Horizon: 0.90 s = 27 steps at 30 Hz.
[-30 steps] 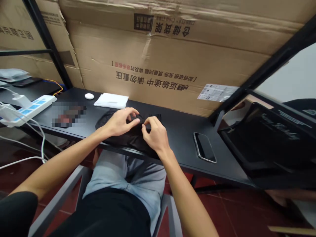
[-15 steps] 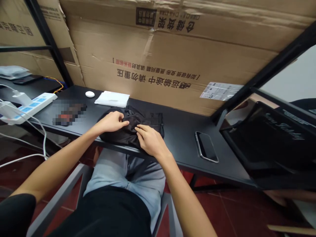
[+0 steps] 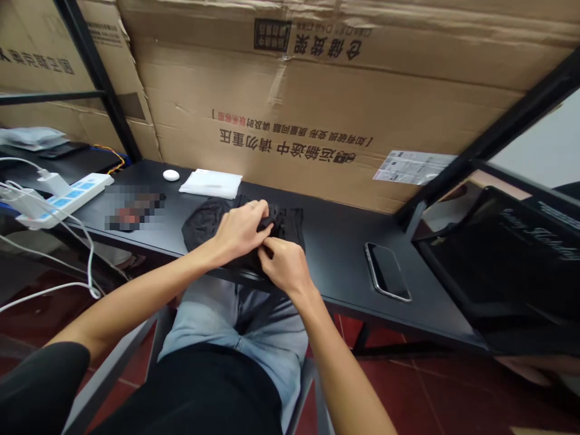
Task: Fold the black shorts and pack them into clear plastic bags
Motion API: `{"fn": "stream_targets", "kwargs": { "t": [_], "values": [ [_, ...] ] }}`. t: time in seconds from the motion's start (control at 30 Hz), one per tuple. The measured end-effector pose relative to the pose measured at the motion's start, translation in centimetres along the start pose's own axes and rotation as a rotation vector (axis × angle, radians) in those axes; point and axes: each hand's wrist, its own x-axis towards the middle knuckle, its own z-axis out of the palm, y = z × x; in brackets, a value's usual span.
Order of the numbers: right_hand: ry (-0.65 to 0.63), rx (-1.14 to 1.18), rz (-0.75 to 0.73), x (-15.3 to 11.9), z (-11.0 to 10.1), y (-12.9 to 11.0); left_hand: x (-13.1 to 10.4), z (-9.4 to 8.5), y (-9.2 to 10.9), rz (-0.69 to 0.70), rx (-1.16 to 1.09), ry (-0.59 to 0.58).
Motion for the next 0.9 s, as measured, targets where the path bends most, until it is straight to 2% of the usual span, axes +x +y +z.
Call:
{"fn": "stream_targets", "kwargs": {
  "t": [0.13, 0.17, 0.23, 0.3, 0.4, 0.5, 0.57, 0.63, 0.7, 0.83, 0.9],
  "values": [
    [0.234, 0.012, 0.077, -1.4, -2.3, 2.1, -0.5, 2.6, 0.6, 0.155, -0.052, -0.079],
    [0.257, 0.014, 0.068, -1.5, -2.7, 2.6, -0.7, 3.0, 0.4, 0.189, -0.086, -0.101],
    [0.199, 0.014, 0.009, -1.6, -3.2, 3.5, -1.1, 3.5, 0.0, 0.236, -0.187, -0.139],
    [0.074, 0.015, -0.049, -1.7, -3.3, 4.2, -1.5, 3.5, -0.6, 0.252, -0.311, -0.147],
    [-0.022, 0.008, -0.056, -2.0, -3.0, 4.9, -1.6, 2.8, -1.8, 0.168, -0.364, -0.063],
    [-0.040, -0.006, -0.044, -2.3, -3.0, 5.5, -1.3, 2.0, -2.9, -0.039, -0.188, -0.014],
    [-0.056, -0.002, -0.048, -2.4, -3.1, 5.7, -0.8, 1.8, -3.5, -0.130, -0.121, -0.109],
    [-0.072, 0.004, -0.051, -2.3, -3.2, 5.8, -0.3, 1.7, -3.9, -0.165, -0.142, -0.239],
    [-0.082, 0.004, -0.046, -2.3, -3.3, 5.8, 0.1, 1.8, -4.0, -0.177, -0.195, -0.315],
    [-0.093, -0.007, -0.084, -2.5, -3.7, 5.7, 0.9, 2.4, -3.6, -0.157, -0.345, -0.324],
    [-0.089, -0.024, -0.129, -2.5, -3.8, 5.6, 1.3, 2.8, -3.3, -0.164, -0.497, -0.306]
  ]
}}
